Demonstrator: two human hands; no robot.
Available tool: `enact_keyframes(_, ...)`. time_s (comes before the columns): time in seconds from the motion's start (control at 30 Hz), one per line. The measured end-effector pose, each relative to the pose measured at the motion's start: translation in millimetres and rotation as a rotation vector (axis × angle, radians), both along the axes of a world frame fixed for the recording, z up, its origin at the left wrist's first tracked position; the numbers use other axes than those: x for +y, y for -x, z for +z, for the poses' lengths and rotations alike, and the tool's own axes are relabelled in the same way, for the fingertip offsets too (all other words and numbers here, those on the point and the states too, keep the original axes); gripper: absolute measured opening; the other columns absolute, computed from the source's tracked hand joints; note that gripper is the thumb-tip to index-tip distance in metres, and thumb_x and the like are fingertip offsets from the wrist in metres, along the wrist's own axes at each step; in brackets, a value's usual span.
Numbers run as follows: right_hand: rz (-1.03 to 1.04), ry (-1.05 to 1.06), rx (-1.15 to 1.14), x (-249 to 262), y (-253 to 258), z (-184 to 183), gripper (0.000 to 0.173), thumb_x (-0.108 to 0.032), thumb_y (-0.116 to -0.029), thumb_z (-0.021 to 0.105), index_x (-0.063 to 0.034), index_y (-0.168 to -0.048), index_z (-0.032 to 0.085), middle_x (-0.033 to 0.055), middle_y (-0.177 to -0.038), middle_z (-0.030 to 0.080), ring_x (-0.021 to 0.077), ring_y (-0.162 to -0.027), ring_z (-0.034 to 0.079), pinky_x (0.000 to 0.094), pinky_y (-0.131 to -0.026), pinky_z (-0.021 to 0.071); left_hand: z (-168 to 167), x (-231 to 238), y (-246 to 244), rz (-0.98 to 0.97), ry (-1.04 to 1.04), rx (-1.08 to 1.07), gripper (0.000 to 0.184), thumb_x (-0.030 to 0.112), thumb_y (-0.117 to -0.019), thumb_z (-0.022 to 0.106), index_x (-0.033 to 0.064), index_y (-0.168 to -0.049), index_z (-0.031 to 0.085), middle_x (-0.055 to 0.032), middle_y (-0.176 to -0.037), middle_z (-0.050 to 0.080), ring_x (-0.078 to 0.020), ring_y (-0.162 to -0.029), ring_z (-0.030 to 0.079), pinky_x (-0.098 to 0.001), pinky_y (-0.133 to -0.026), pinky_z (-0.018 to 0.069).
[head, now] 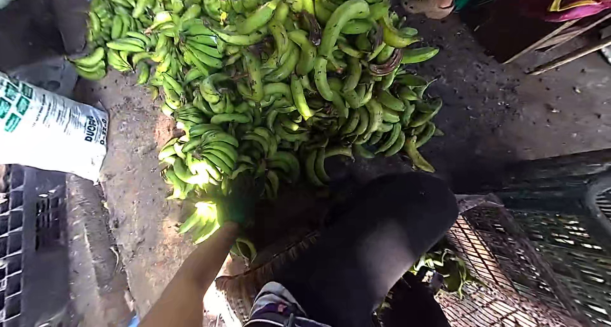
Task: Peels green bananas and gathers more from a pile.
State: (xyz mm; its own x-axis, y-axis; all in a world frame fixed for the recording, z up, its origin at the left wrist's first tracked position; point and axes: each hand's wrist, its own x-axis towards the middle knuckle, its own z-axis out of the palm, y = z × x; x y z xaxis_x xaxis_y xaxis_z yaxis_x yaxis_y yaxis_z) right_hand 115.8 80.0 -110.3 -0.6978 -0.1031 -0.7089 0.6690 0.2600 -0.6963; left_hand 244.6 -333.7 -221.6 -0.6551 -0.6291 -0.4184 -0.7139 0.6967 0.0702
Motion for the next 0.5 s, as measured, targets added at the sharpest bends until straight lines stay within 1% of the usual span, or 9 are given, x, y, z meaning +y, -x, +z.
enact_keyframes(0.1, 0.035, -0.064, 0.027, -7.8, -8.2, 14.0, 0.029, -0.022, -0.1090, 0.036, -0.0040, -0.125, 0.052, 0.0015, -0.087, 0.062, 0.0090, -0.074, 0.062, 0.0305, -0.066, 0.0555, -17.0, -19.5, 29.9, 0.141, -0.044, -0.053, 0.064, 0.025, -0.0975, 0.060, 0.0330, -0.157, 0.037, -0.0237, -0.153, 0.043, -0.0491, -0.135, 0.045, -0.0695, -0.103, 0.0414)
enact_keyframes(0.13, 0.018, -0.104, 0.022, -18.7, -11.3, 31.9, 0.029, -0.020, -0.1089, 0.037, -0.0034, -0.128, 0.052, 0.0021, -0.090, 0.061, 0.0074, -0.076, 0.061, 0.0283, -0.068, 0.0544, -19.1, -26.4, 36.4, 0.175, -0.069, -0.072, 0.059, 0.031, -0.0994, 0.057, 0.0314, -0.156, 0.040, -0.0211, -0.148, 0.050, -0.0470, -0.131, 0.052, -0.0688, -0.100, 0.0451)
enact_keyframes(0.17, -0.024, -0.119, -0.003, -25.2, -13.4, 40.1, 0.027, -0.023, -0.1107, 0.032, -0.0084, -0.123, 0.052, -0.0009, -0.086, 0.060, 0.0055, -0.073, 0.061, 0.0256, -0.063, 0.0543, -15.1, -31.6, 39.7, 0.197, -0.109, -0.073, 0.054, 0.035, -0.1009, 0.054, 0.0284, -0.154, 0.043, -0.0200, -0.143, 0.055, -0.0454, -0.126, 0.056, -0.0686, -0.097, 0.0468)
enact_keyframes(0.2, -0.091, -0.082, -0.017, -22.5, -15.3, 35.0, 0.030, -0.026, -0.1120, 0.027, -0.0106, -0.119, 0.052, -0.0008, -0.082, 0.062, 0.0080, -0.069, 0.063, 0.0277, -0.058, 0.0550, -7.1, -36.4, 40.3, 0.211, -0.152, -0.047, 0.051, 0.036, -0.1013, 0.052, 0.0244, -0.151, 0.048, -0.0201, -0.136, 0.061, -0.0442, -0.121, 0.060, -0.0686, -0.095, 0.0476)
enact_keyframes(0.27, -0.136, -0.042, -0.020, -12.7, -15.8, 21.3, 0.033, -0.030, -0.1122, 0.025, -0.0116, -0.118, 0.051, -0.0001, -0.083, 0.061, 0.0120, -0.071, 0.063, 0.0336, -0.060, 0.0559, 18.8, -45.3, 40.6, 0.262, -0.235, 0.130, 0.041, 0.035, -0.1036, 0.051, 0.0129, -0.137, 0.060, -0.0218, -0.117, 0.068, -0.0419, -0.110, 0.065, -0.0658, -0.094, 0.0493)
enact_keyframes(0.3, -0.118, -0.068, -0.003, -8.1, -15.0, 15.3, 0.029, -0.027, -0.1109, 0.029, -0.0095, -0.118, 0.051, 0.0013, -0.083, 0.058, 0.0130, -0.070, 0.060, 0.0356, -0.061, 0.0541, 35.7, -46.8, 42.0, 0.302, -0.259, 0.248, 0.037, 0.034, -0.1032, 0.052, 0.0090, -0.128, 0.063, -0.0214, -0.107, 0.069, -0.0403, -0.101, 0.067, -0.0642, -0.089, 0.0515)
enact_keyframes(0.33, -0.098, -0.106, 0.024, -4.4, -14.3, 13.0, 0.029, -0.024, -0.1099, 0.034, -0.0056, -0.122, 0.053, 0.0039, -0.085, 0.060, 0.0141, -0.071, 0.060, 0.0367, -0.062, 0.0543, 57.0, -45.7, 45.3, 0.343, -0.297, 0.376, 0.037, 0.036, -0.1036, 0.053, 0.0081, -0.126, 0.063, -0.0202, -0.101, 0.069, -0.0377, -0.092, 0.068, -0.0622, -0.083, 0.0538)
enact_keyframes(0.43, -0.083, -0.096, 0.085, -4.0, -12.0, 16.6, 0.029, -0.025, -0.1105, 0.033, -0.0046, -0.118, 0.053, 0.0014, -0.081, 0.059, 0.0108, -0.068, 0.059, 0.0325, -0.061, 0.0534, 154.8, -33.3, 77.6, 0.378, -0.477, 0.767, 0.047, 0.037, -0.1024, 0.058, 0.0133, -0.142, 0.055, -0.0134, -0.103, 0.070, -0.0250, -0.078, 0.069, -0.0486, -0.069, 0.0604)
enact_keyframes(0.5, 0.046, -0.197, 0.149, -5.1, -7.2, 17.9, 0.021, -0.018, -0.1083, 0.036, -0.0051, -0.111, 0.052, -0.0007, -0.075, 0.054, 0.0075, -0.063, 0.055, 0.0283, -0.058, 0.0505, 223.3, -3.9, 106.3, 0.274, -0.747, 1.131, 0.047, 0.021, -0.0980, 0.067, 0.0085, -0.142, 0.054, -0.0094, -0.100, 0.070, -0.0178, -0.074, 0.068, -0.0367, -0.061, 0.0615)
